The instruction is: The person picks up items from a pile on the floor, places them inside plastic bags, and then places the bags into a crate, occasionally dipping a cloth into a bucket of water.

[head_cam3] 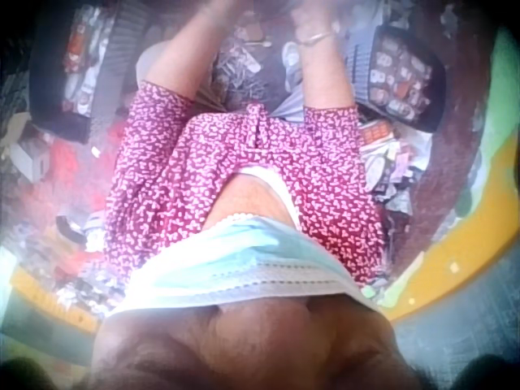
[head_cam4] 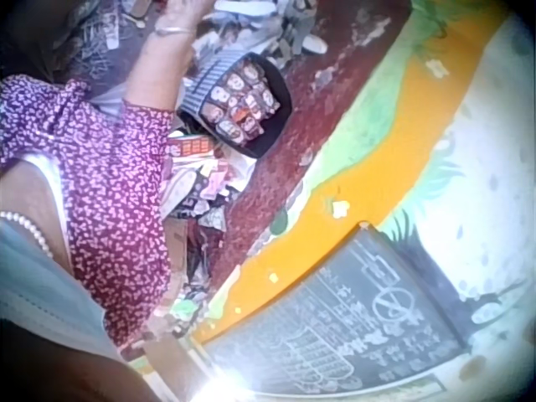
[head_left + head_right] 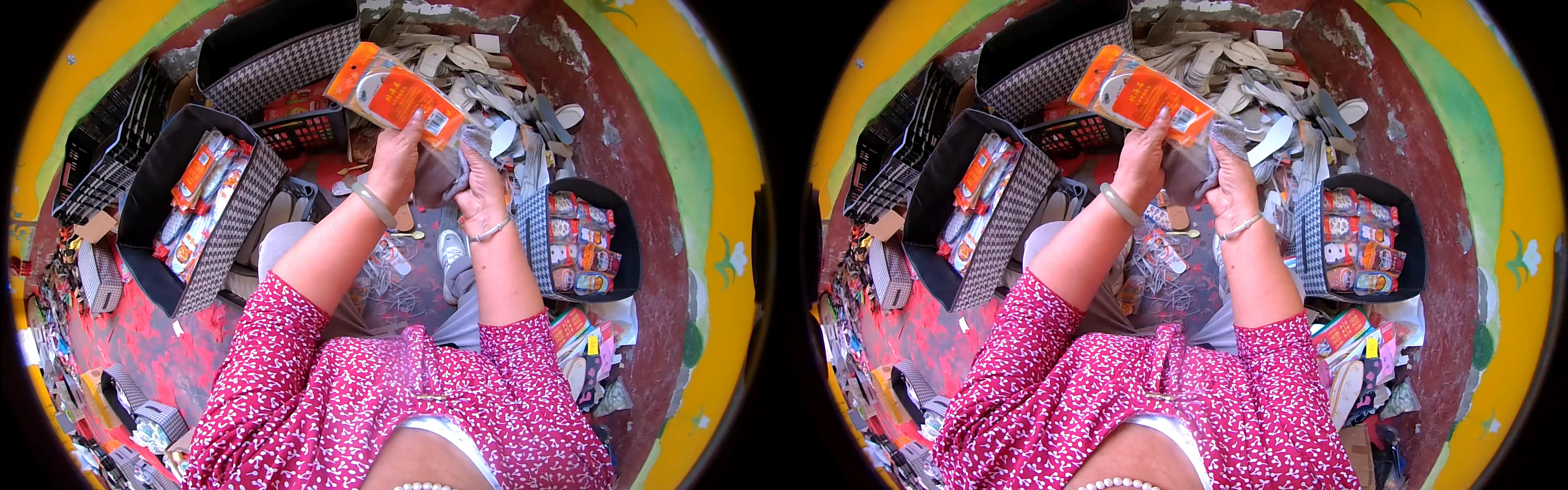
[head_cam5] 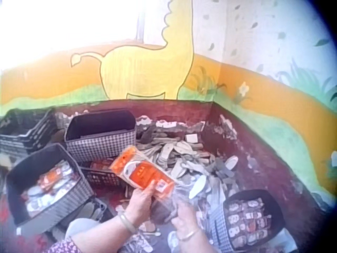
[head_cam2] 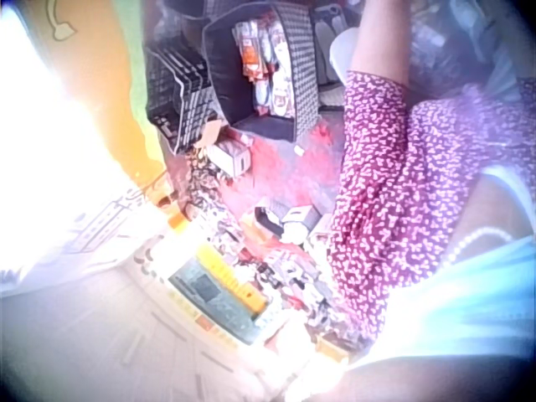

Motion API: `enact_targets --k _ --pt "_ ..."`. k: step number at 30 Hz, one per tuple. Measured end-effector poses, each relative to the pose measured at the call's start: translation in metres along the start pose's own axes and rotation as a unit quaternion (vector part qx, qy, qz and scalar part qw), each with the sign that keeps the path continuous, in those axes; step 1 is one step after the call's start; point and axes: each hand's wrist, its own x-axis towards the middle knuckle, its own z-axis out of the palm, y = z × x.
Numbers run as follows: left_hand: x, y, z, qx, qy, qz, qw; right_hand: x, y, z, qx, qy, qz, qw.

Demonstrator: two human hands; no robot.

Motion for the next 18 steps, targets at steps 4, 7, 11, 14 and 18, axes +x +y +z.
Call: enact_targets --k 4,7,11,14,18 --pt "0.001 0.002 0.003 -0.017 0.012 0.018 1.000 0.003 0.013 -0.008 -0.009 -0.034 0.010 0.999" --pt "0.001 -0.003 0.002 0.005 0.007 0.038 0.999 0.003 0.013 -0.008 -0.005 -0.036 0.023 0.999" --pt "-0.004 0.000 0.006 -0.018 0.021 0.007 1.000 0.002 0.008 -0.007 -0.023 -0.058 0.035 0.997" --pt "-0.007 0.003 0.010 -0.053 0.032 0.033 0.998 0.001 0.009 -0.004 -0.054 -0.070 0.010 0.996" --pt "-0.002 0.009 0.004 -0.076 0.036 0.013 0.996 -0.005 0.007 0.003 -0.112 -0.087 -0.009 0.990"
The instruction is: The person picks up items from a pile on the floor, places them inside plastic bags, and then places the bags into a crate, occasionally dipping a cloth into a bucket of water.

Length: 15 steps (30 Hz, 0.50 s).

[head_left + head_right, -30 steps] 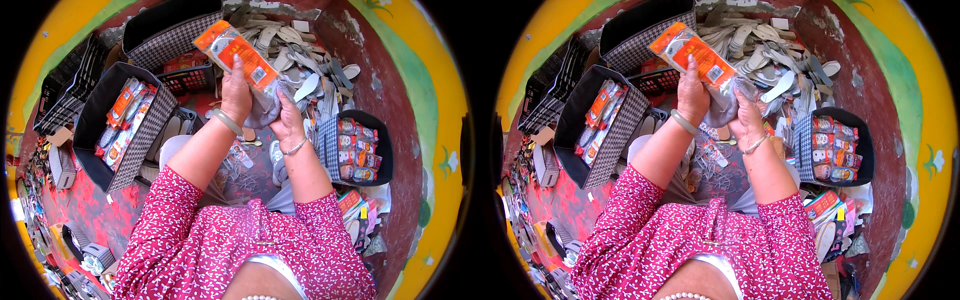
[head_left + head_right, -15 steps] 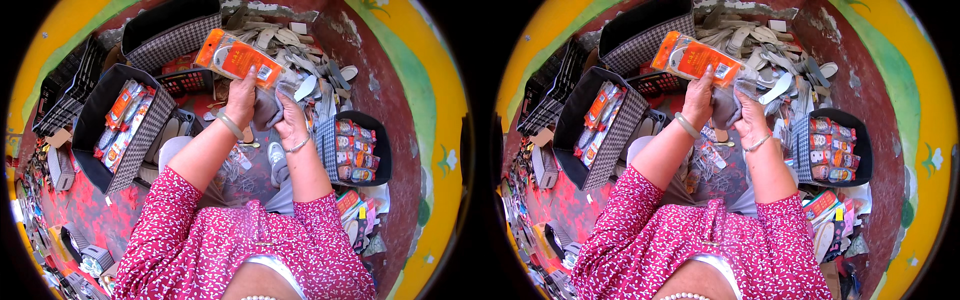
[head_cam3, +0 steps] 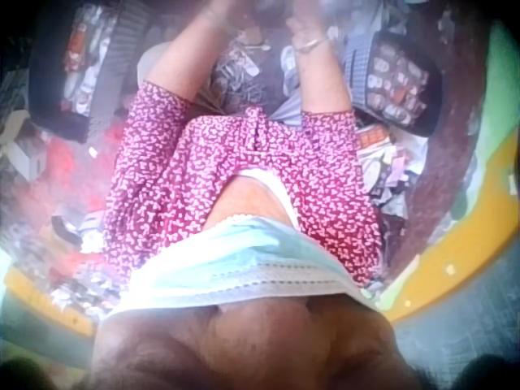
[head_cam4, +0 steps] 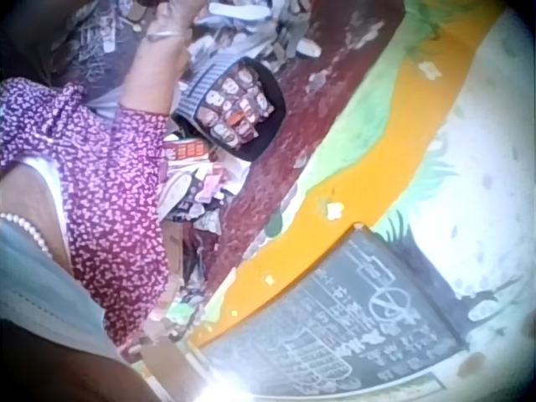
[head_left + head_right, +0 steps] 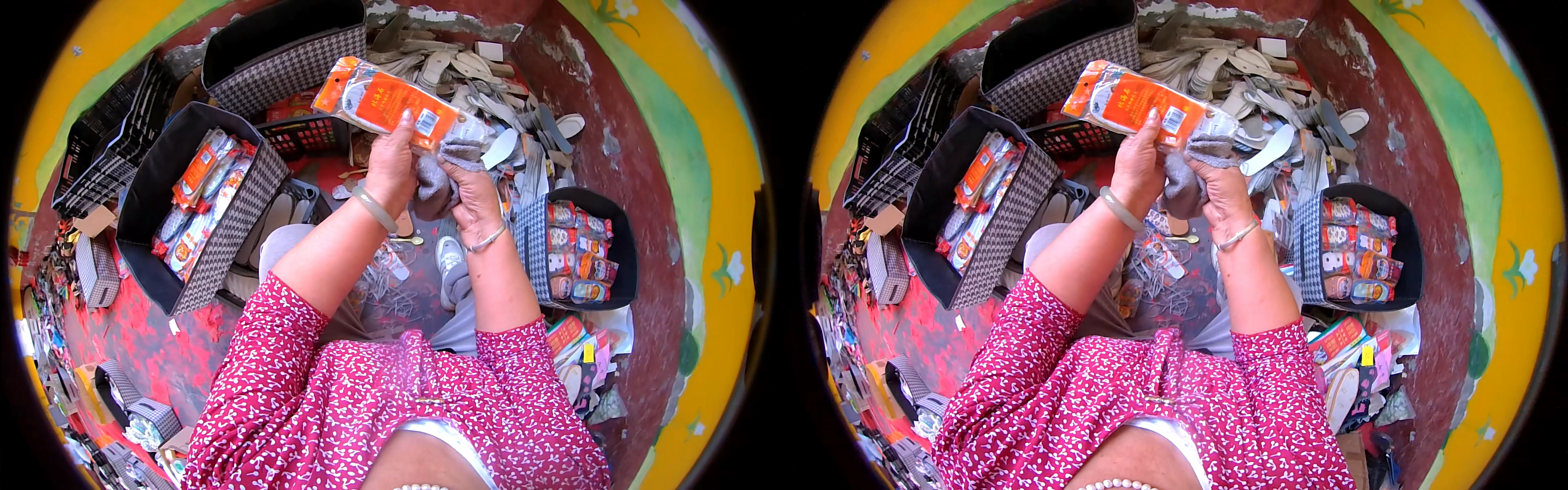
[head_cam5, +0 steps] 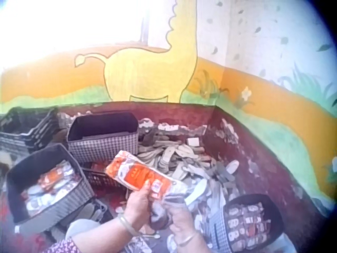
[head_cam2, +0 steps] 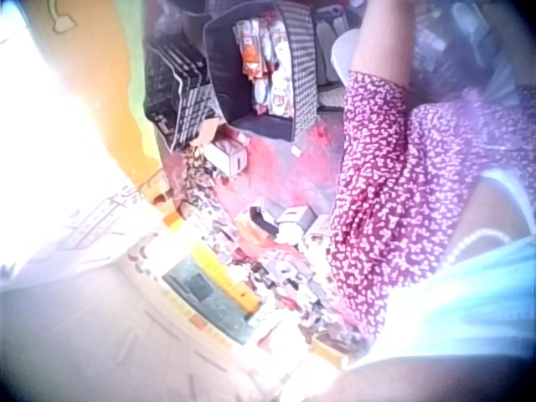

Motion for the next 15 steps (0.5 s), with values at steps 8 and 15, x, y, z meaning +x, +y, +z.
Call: enact_targets --k 8,15 --pt "0.025 0.038 -0.012 -0.073 0.040 0.031 0.996 -0.012 -0.015 -0.009 -0.061 -0.015 0.042 0.997" --pt "0.011 0.046 0.000 -0.037 -0.025 0.009 0.999 -0.012 -0.054 -0.011 0.146 -0.094 -0.034 0.984"
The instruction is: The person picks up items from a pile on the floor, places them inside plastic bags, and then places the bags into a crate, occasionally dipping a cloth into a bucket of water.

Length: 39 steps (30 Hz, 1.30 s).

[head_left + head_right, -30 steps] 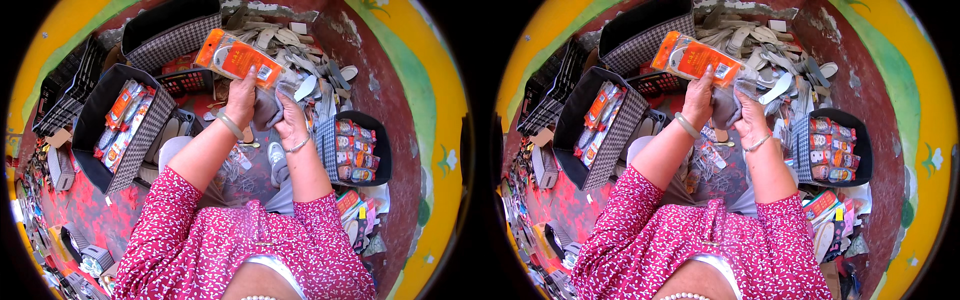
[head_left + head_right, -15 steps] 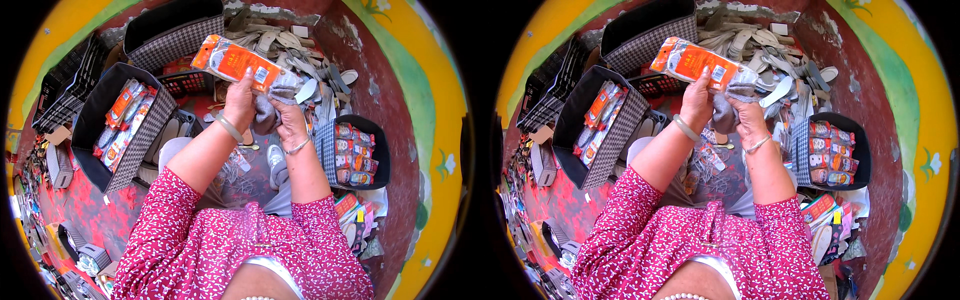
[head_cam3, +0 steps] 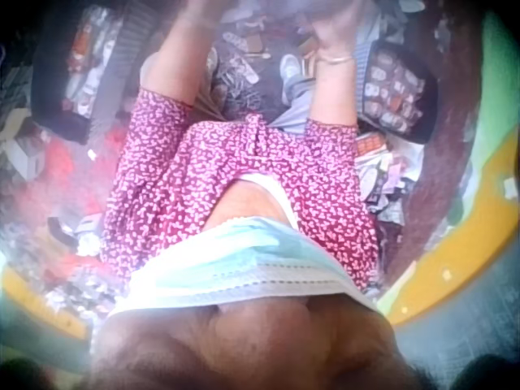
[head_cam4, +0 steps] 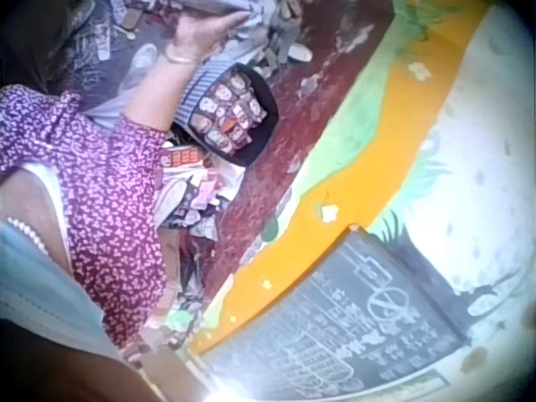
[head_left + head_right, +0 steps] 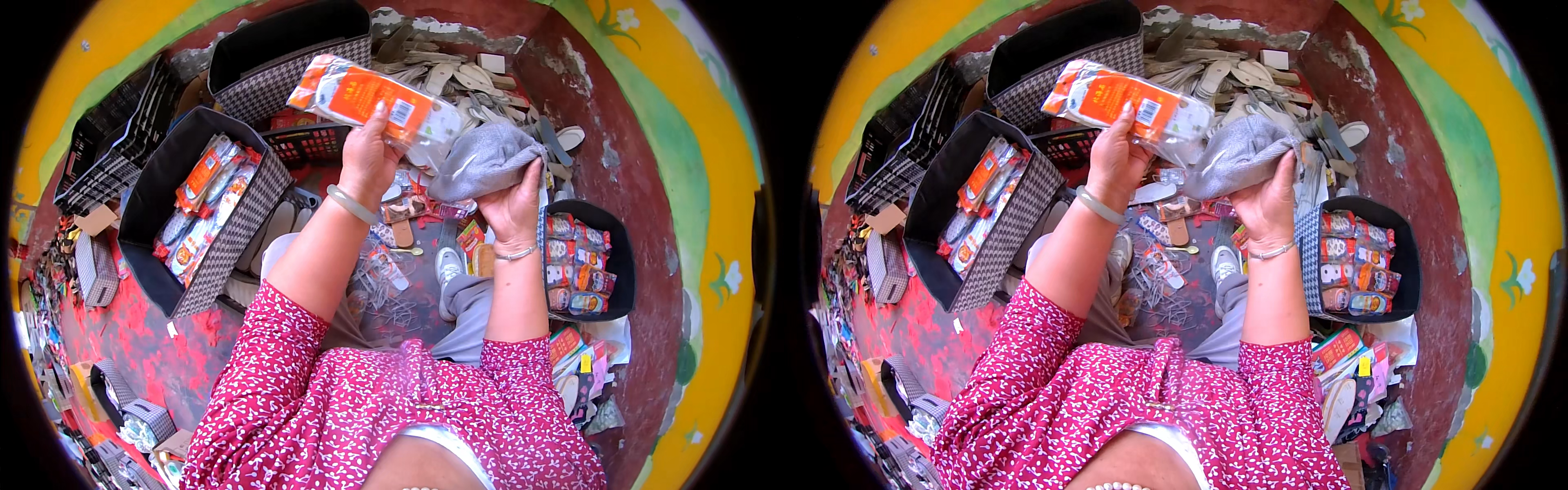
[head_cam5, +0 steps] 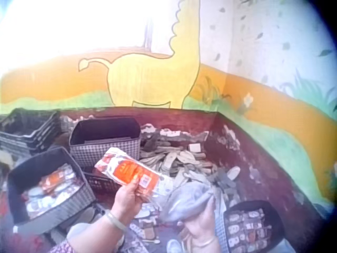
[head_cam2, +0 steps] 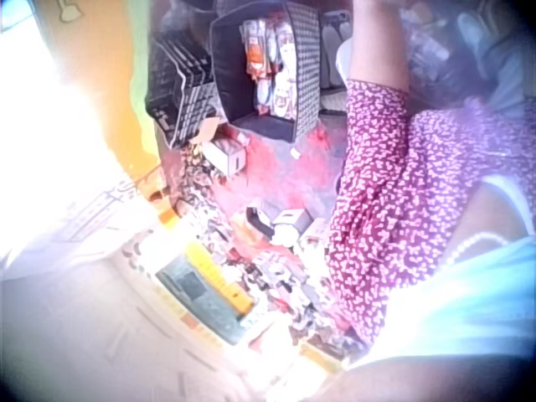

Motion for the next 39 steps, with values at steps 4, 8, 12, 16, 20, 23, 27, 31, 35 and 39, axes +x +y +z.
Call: enact_targets --k 4,8,12,16,20,23,27,31,35,39 --pt "-0.009 -0.022 0.002 0.117 -0.081 -0.023 0.990 0.004 0.018 -0.016 -0.125 0.067 -0.019 0.990" --pt "-0.015 -0.036 -0.001 0.157 -0.114 -0.046 0.980 0.013 0.033 -0.021 -0.129 0.174 -0.133 0.967" --pt "-0.013 -0.043 -0.005 0.172 -0.077 -0.082 0.979 0.019 0.031 -0.025 -0.169 0.232 -0.210 0.935" --pt "-0.018 -0.043 0.005 0.126 -0.075 -0.070 0.987 0.027 0.031 -0.045 -0.185 0.308 -0.222 0.906" --pt "-0.005 -0.023 -0.001 0.061 -0.066 -0.046 0.995 0.029 -0.001 -0.079 -0.128 0.353 -0.183 0.909" --pt "-0.006 0.006 0.000 0.081 -0.037 -0.032 0.996 0.012 -0.028 -0.038 -0.114 0.177 -0.091 0.973" --pt "-0.002 -0.001 -0.002 0.127 -0.088 -0.056 0.986 -0.002 -0.018 -0.022 -0.134 0.023 -0.057 0.989" --pt "-0.016 -0.017 0.004 0.209 -0.118 -0.142 0.960 -0.002 0.020 0.005 -0.336 0.022 -0.060 0.940" --pt "-0.008 -0.015 -0.006 0.199 -0.140 -0.183 0.953 0.003 0.023 -0.005 -0.378 0.045 -0.109 0.918" --pt "-0.009 -0.011 -0.004 0.261 -0.150 -0.184 0.936 0.010 0.009 -0.028 -0.295 0.134 -0.132 0.937"
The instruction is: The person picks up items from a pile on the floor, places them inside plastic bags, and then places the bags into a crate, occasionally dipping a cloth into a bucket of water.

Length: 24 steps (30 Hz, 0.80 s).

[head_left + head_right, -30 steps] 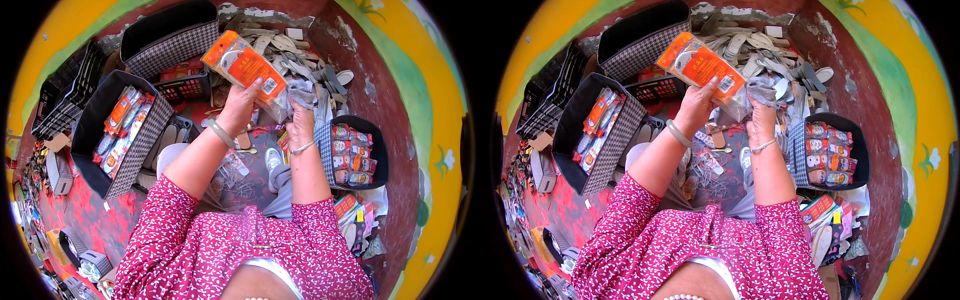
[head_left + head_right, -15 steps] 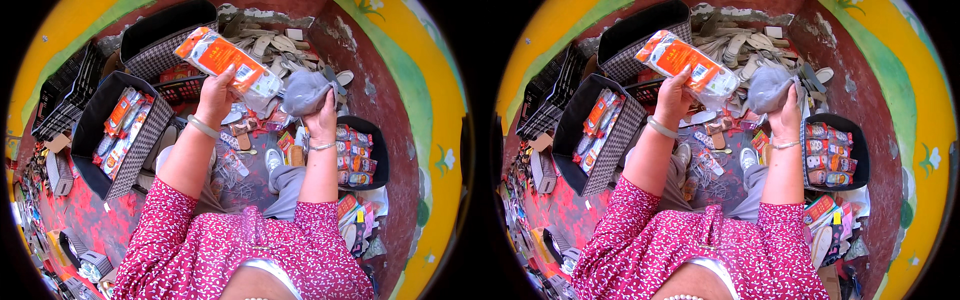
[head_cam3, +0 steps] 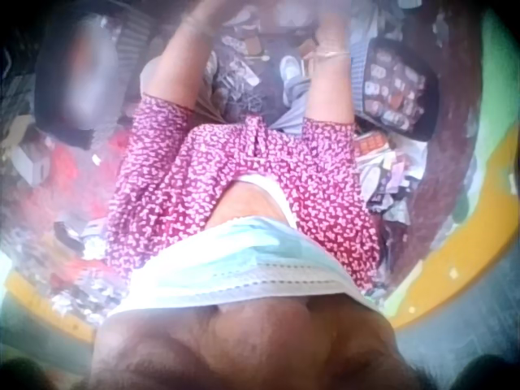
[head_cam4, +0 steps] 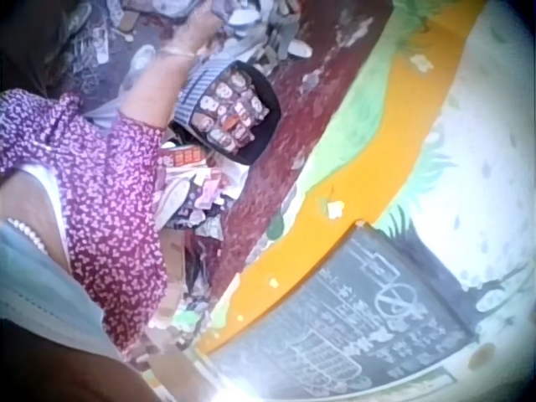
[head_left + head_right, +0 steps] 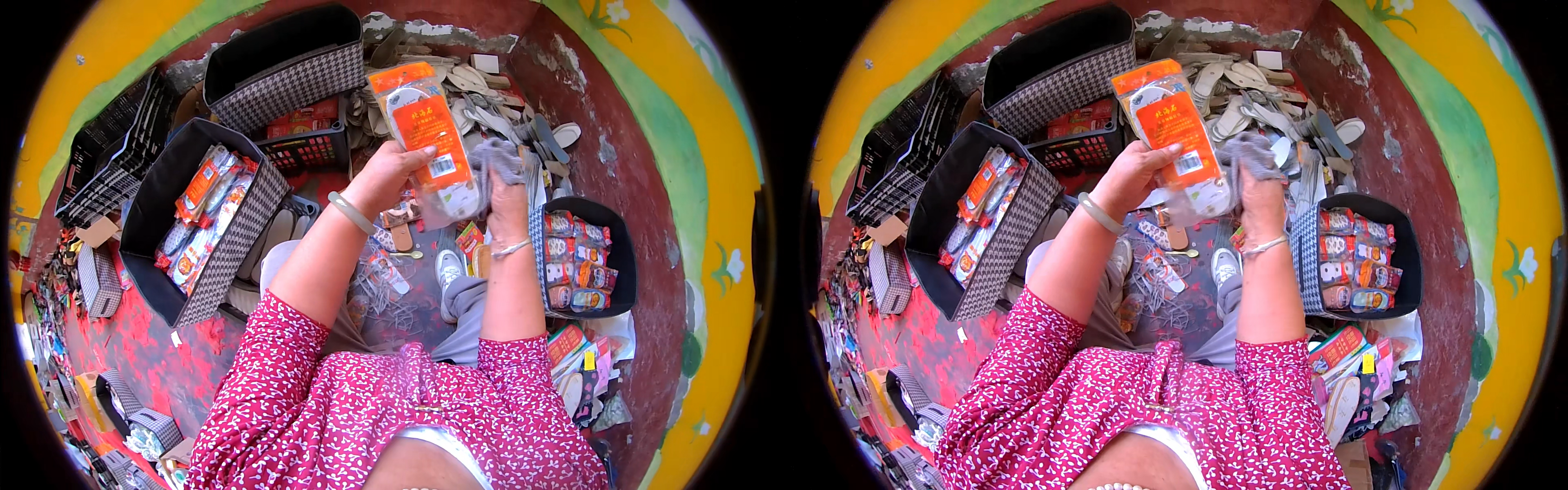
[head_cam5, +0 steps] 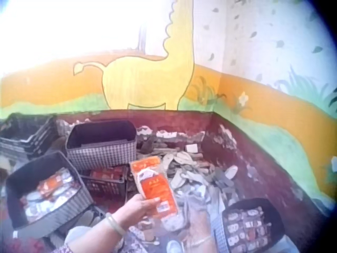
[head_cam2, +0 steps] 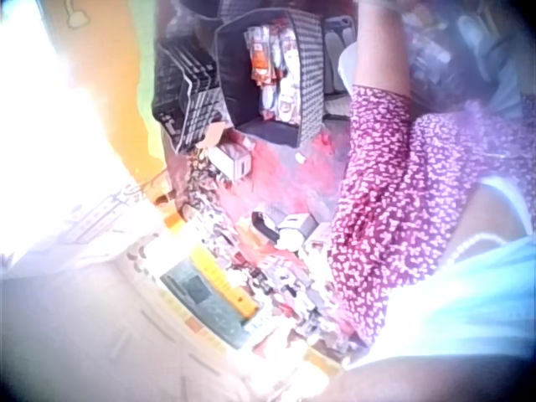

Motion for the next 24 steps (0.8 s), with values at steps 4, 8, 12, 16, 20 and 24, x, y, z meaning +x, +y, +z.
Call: enact_targets --k 4,8,12,16,20,24 --pt "-0.003 0.002 -0.010 0.020 -0.054 -0.055 0.997 -0.001 -0.012 -0.018 0.109 -0.040 0.152 0.982" --pt "-0.008 -0.003 0.011 0.107 -0.101 -0.129 0.981 -0.021 -0.003 0.008 0.102 -0.116 0.118 0.981" --pt "-0.001 -0.018 0.007 0.108 -0.117 -0.141 0.977 -0.020 -0.006 0.019 0.138 -0.042 0.108 0.984" --pt "0.003 -0.026 0.001 0.280 -0.169 -0.193 0.925 -0.010 -0.013 0.012 0.181 -0.020 0.070 0.981" --pt "-0.005 -0.022 0.014 0.312 -0.193 -0.221 0.904 -0.005 -0.021 0.005 0.149 0.015 -0.002 0.989" --pt "-0.003 -0.026 0.013 0.237 -0.148 -0.224 0.934 -0.004 -0.022 0.009 0.126 0.098 -0.063 0.985"
